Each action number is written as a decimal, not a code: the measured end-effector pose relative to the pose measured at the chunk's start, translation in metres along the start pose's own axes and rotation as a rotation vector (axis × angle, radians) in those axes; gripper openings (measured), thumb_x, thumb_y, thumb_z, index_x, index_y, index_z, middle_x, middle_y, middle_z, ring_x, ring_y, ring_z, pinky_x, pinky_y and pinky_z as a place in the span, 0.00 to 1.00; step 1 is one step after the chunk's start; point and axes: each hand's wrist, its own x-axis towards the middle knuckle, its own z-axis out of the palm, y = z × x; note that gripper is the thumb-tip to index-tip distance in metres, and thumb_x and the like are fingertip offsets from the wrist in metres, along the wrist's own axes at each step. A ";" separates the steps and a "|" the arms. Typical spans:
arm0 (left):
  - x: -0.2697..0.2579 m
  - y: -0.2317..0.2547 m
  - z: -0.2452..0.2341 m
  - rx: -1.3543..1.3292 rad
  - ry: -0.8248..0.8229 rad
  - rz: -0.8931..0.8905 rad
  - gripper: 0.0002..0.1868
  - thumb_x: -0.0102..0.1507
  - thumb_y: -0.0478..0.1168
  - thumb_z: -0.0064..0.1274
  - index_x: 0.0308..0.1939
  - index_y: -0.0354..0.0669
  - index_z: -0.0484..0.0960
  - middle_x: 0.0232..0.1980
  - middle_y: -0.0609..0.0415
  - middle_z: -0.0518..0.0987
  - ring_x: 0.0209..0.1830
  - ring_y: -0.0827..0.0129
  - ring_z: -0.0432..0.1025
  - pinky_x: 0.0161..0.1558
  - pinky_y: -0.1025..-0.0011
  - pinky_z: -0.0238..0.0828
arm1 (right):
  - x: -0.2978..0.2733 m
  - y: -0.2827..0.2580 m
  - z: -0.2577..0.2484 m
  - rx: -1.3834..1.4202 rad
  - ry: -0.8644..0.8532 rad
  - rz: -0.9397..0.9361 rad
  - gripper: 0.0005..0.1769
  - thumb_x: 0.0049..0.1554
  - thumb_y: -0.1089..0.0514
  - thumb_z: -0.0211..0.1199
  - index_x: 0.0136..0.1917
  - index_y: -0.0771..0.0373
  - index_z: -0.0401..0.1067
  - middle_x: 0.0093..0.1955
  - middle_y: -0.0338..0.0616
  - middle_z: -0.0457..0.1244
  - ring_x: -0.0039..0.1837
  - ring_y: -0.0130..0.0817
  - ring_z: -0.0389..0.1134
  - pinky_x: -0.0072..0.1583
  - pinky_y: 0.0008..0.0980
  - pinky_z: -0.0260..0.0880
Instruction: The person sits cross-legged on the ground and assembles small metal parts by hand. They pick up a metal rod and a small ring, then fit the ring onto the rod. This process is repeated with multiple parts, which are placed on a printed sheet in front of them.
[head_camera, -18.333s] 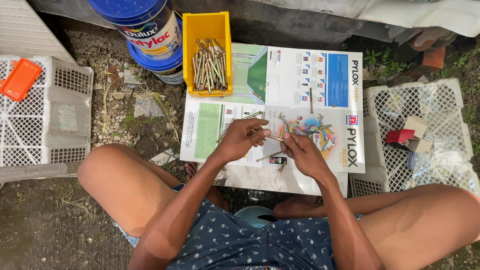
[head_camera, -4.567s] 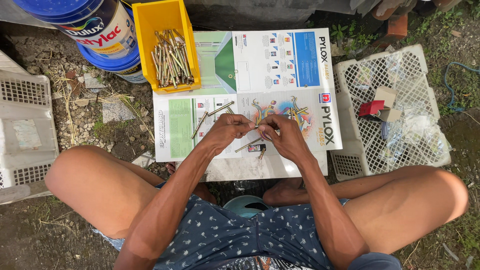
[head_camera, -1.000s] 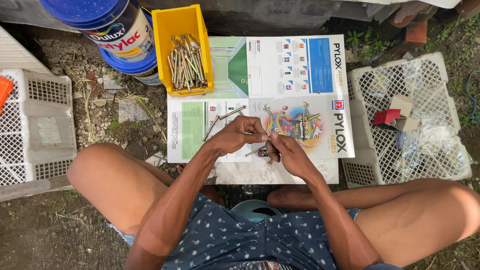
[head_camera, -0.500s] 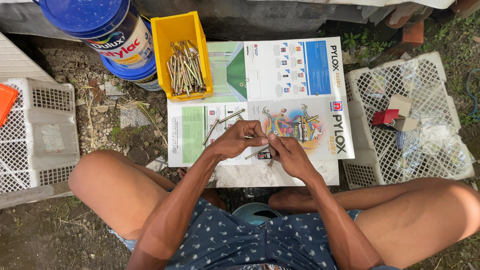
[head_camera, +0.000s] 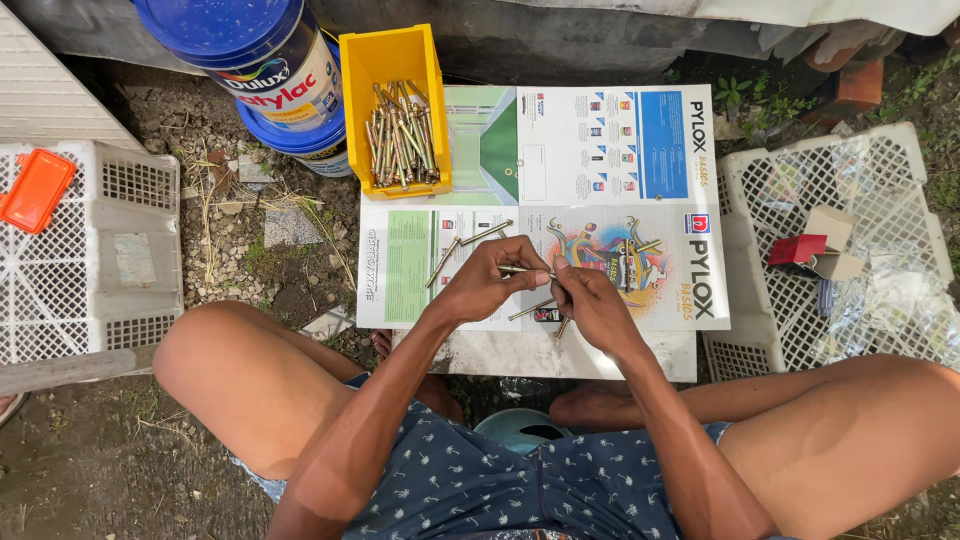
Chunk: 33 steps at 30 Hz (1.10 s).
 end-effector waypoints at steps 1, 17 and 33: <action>-0.002 -0.001 -0.002 0.000 0.005 0.001 0.06 0.59 0.37 0.60 0.37 0.39 0.81 0.30 0.50 0.80 0.33 0.75 0.71 0.41 0.74 0.68 | 0.001 -0.002 0.000 -0.002 -0.004 -0.001 0.32 0.68 0.44 0.37 0.28 0.59 0.62 0.20 0.41 0.50 0.27 0.28 0.46 0.35 0.29 0.50; -0.018 -0.028 -0.055 0.332 0.496 -0.207 0.07 0.60 0.38 0.59 0.42 0.43 0.83 0.32 0.52 0.83 0.31 0.73 0.72 0.36 0.71 0.70 | 0.006 -0.009 0.008 -0.038 0.070 0.017 0.29 0.68 0.44 0.39 0.37 0.62 0.70 0.27 0.44 0.58 0.33 0.33 0.57 0.40 0.32 0.58; 0.038 0.009 -0.165 0.638 1.070 0.031 0.10 0.58 0.37 0.63 0.40 0.34 0.84 0.26 0.51 0.81 0.24 0.74 0.71 0.32 0.71 0.68 | -0.001 -0.009 -0.007 -0.189 0.074 0.078 0.22 0.64 0.47 0.51 0.38 0.65 0.72 0.31 0.50 0.64 0.33 0.33 0.59 0.37 0.33 0.57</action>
